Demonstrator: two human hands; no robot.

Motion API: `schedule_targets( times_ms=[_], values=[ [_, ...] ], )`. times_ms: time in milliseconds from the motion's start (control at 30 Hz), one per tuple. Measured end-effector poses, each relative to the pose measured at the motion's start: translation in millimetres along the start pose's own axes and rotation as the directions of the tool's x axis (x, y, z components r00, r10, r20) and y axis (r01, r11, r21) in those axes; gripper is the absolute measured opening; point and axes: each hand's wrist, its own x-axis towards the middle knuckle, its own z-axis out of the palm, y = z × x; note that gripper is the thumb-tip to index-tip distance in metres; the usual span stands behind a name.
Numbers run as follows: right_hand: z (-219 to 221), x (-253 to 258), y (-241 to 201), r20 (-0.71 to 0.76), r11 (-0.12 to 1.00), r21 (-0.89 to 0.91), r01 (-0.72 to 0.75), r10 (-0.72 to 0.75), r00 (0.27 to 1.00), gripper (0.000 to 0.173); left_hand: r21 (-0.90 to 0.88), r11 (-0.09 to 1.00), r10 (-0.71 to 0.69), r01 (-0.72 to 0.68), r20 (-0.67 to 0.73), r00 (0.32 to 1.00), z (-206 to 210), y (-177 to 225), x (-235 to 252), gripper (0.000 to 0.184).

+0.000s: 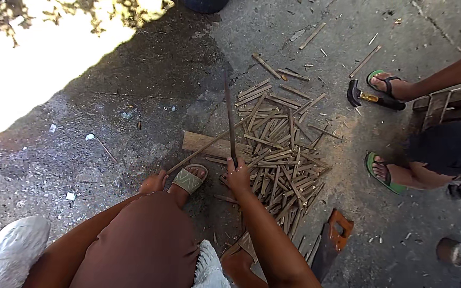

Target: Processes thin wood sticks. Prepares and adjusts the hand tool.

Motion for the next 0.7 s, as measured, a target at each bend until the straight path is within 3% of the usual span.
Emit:
schedule_targets(
  times_ms=[67, 133, 200, 233, 267, 300, 333, 367, 433, 700],
  values=[
    [-14, -5, -24, -0.232, 0.943, 0.108, 0.314, -0.283, 0.931, 0.034, 0.003, 1.000, -0.003, 0.003, 0.000, 1.000, 0, -1, 0, 0.044],
    [-24, -4, -42, -0.436, 0.799, 0.111, 0.591, -0.496, 0.751, 0.034, 0.005, 1.000, -0.003, 0.003, -0.003, 1.000, -1, -1, 1, 0.045],
    [-19, 4, -38, -0.543, 0.691, 0.067, 0.720, -0.580, 0.607, 0.038, 0.008, 1.000, 0.000, 0.000, -0.006, 1.000, -3, -2, 2, 0.044],
    [-8, 10, -21, -0.543, 0.708, 0.032, 0.706, -0.580, 0.607, 0.040, 0.005, 1.000, 0.000, 0.000, -0.004, 1.000, -4, -3, 3, 0.045],
    [8, 13, 5, -0.484, 0.793, -0.010, 0.609, -0.537, 0.691, 0.040, 0.007, 1.000, 0.005, -0.005, -0.006, 1.000, -3, -5, 5, 0.045],
    [20, 11, 29, -0.331, 0.912, -0.064, 0.406, -0.403, 0.853, 0.040, 0.011, 1.000, 0.013, -0.013, -0.013, 1.000, 1, -9, 7, 0.045],
    [25, 9, 42, -0.099, 0.980, -0.156, 0.122, -0.138, 0.985, 0.043, 0.011, 1.000, 0.009, -0.009, -0.019, 1.000, 2, -11, 9, 0.046],
    [28, 13, 46, 0.070, 0.965, -0.248, -0.079, 0.100, 0.993, 0.045, 0.007, 1.000, -0.005, 0.005, -0.020, 1.000, 0, -10, 8, 0.048],
    [30, 19, 42, 0.181, 0.910, -0.359, -0.207, 0.286, 0.941, 0.045, 0.024, 0.999, -0.035, 0.035, 0.003, 0.999, -7, -7, 5, 0.050],
    [24, 17, 53, 0.195, 0.905, -0.390, -0.172, 0.264, 0.945, 0.048, -0.030, 0.999, -0.034, 0.034, 0.010, 0.999, -8, -11, 3, 0.057]
  ],
)
